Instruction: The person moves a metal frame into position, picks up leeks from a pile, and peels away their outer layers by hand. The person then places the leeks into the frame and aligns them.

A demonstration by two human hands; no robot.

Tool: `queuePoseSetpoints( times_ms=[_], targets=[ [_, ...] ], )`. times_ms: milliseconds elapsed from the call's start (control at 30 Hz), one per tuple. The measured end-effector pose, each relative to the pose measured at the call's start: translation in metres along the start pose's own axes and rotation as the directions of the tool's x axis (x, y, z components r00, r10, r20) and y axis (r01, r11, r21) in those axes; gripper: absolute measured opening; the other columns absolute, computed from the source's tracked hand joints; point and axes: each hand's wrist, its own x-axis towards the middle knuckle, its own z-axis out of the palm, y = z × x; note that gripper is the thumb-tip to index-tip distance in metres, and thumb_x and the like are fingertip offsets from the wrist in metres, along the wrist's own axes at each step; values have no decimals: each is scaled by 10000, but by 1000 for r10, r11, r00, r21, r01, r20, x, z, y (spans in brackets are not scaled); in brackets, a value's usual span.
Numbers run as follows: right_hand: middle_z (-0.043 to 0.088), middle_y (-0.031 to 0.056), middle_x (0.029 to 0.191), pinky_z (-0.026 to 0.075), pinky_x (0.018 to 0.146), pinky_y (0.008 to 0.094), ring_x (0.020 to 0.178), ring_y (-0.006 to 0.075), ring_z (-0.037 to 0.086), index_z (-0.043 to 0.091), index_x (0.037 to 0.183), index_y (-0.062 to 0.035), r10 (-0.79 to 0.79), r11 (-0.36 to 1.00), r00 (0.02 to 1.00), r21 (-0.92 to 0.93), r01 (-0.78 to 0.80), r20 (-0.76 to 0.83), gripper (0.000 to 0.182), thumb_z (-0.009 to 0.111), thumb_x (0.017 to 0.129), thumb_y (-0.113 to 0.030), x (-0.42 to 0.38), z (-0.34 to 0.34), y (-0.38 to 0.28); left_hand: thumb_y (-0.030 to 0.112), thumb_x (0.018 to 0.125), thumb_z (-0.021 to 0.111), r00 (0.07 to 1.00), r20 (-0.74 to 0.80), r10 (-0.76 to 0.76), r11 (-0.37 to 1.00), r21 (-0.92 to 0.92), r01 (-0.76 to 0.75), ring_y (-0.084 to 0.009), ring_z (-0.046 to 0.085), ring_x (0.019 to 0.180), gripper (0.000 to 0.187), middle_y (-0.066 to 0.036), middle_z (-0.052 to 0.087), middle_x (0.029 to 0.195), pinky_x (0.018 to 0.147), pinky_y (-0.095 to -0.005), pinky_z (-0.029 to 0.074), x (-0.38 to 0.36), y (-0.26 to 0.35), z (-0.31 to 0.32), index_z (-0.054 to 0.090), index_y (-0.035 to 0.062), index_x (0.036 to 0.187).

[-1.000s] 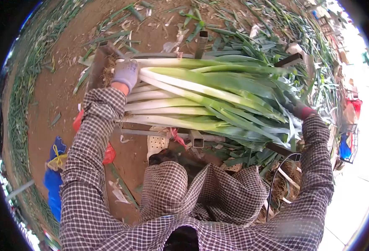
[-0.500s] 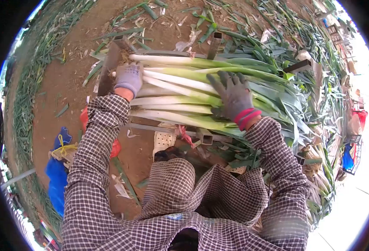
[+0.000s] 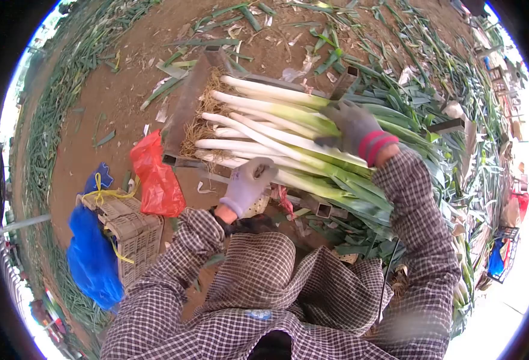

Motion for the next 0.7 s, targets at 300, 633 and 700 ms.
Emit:
queuePoseSetpoints(
  times_ms=[300, 633, 700],
  targets=[
    [497, 226, 1417, 406, 1080, 393, 1283, 334, 510, 452, 1407, -11, -94, 982, 959, 182, 45, 269, 914, 766, 732, -543, 128, 69, -6, 313, 932, 654, 744, 416, -523, 112, -832, 543, -197, 632, 863, 367, -104, 654, 1001, 804, -330, 549, 17, 6, -10, 604, 12, 1137],
    [633, 203, 1252, 450, 1014, 416, 1159, 335, 606, 563, 1341, -73, -66, 939, 950, 342, -44, 305, 737, 742, 696, -382, 109, 12, -18, 315, 977, 605, 903, 281, -327, 92, -941, 326, -314, 662, 969, 439, -200, 654, 1049, 882, -410, 584, 60, 15, -18, 531, -55, 1201],
    [639, 195, 1236, 455, 1005, 425, 1155, 339, 605, 572, 1321, -71, 0, 970, 966, 235, -63, 259, 690, 727, 724, -380, 116, 26, -20, 282, 985, 587, 890, 288, -353, 100, -934, 342, -289, 687, 923, 400, -176, 650, 1113, 798, -393, 617, 82, -20, -2, 528, -23, 1237]
  ],
)
